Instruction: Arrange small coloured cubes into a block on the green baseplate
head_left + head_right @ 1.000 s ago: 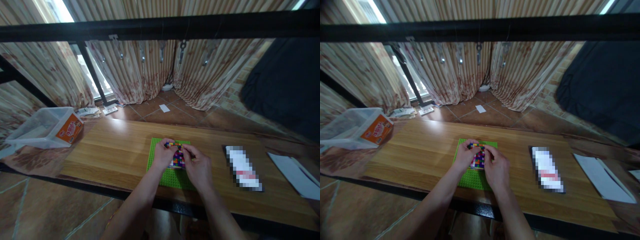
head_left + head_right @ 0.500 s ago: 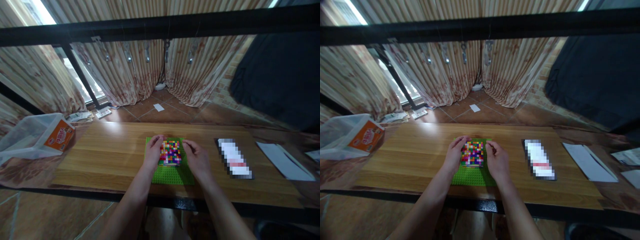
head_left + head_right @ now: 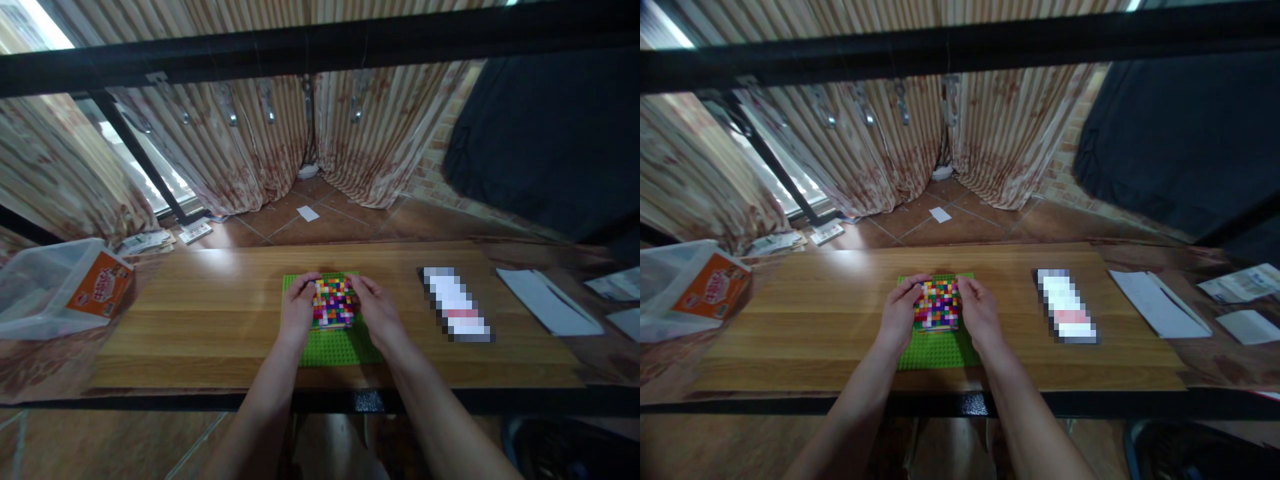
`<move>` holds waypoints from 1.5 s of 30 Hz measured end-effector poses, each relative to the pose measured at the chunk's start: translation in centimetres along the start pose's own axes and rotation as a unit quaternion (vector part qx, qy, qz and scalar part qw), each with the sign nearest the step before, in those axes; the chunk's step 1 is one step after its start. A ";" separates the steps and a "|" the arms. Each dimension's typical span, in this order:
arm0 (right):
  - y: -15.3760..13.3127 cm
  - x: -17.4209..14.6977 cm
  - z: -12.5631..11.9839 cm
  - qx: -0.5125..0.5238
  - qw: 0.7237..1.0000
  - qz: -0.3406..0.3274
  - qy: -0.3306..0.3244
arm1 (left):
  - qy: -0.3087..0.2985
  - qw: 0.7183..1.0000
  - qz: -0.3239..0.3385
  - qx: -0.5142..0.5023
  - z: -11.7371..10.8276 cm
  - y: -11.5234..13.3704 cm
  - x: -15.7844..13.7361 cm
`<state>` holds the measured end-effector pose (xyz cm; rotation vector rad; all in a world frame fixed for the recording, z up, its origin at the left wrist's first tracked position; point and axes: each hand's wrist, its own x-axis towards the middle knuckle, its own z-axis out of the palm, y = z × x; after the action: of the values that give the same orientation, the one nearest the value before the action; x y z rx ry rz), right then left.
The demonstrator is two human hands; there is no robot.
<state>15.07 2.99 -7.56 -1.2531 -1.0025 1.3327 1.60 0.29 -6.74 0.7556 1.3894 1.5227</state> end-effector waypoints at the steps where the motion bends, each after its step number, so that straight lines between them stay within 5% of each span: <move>1: 0.0 0.1 0.1 0.002 1.000 0.002 -0.003 | -0.002 1.000 0.006 0.006 0.0 0.0 0.0; 13: 1.0 0.8 0.9 0.002 0.999 -0.019 -0.030 | -0.023 0.996 0.057 0.063 -0.2 -0.2 0.3; 22: 1.0 0.4 1.1 -0.003 1.000 -0.021 -0.009 | -0.034 0.999 0.023 0.029 -0.4 -0.1 0.4; 31: 0.4 0.0 1.0 0.028 0.996 -0.048 0.067 | 0.029 0.998 0.009 -0.059 0.0 -0.3 0.6; 45: 1.4 -1.2 2.3 -0.009 0.999 -0.020 -0.027 | -0.055 0.998 0.025 -0.006 0.1 -1.0 0.3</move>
<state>12.51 1.76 -8.50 -1.2099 -1.0745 1.3360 1.78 0.55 -7.77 0.8583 1.2874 1.5036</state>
